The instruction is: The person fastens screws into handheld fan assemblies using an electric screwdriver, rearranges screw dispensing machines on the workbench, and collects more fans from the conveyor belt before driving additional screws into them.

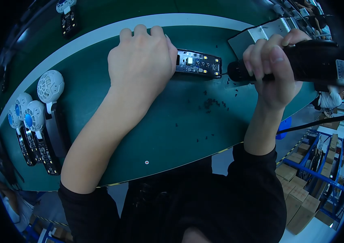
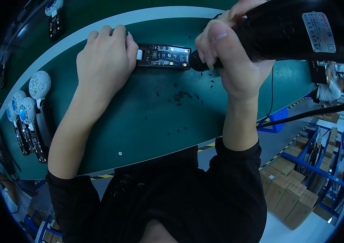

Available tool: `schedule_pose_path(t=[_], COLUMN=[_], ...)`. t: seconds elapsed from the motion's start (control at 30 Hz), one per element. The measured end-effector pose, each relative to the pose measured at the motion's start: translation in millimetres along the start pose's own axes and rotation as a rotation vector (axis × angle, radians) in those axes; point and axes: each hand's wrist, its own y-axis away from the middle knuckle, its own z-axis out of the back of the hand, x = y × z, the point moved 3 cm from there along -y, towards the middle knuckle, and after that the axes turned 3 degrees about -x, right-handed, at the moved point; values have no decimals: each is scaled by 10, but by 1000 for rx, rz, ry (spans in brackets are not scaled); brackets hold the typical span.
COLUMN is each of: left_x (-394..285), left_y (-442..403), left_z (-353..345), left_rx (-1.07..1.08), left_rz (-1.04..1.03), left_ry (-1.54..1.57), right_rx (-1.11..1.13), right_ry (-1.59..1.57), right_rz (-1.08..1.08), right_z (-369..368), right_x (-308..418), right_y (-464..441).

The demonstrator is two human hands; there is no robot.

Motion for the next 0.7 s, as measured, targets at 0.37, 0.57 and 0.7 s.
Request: schedule_pose_path(t=[0.37, 0.57, 0.7], left_x=[0, 8, 23], left_y=[-4, 6, 26], left_z=[-6, -35, -54], left_rx=[7, 10, 18], left_rz=[3, 1, 11], left_ry=[-30, -39, -44], right_rx=[-28, 67, 25], right_ry=[332, 364, 94], right_rz=[139, 180, 15], right_z=[736, 591, 454], right_x=[592, 368, 450], right_y=[-217, -268, -208])
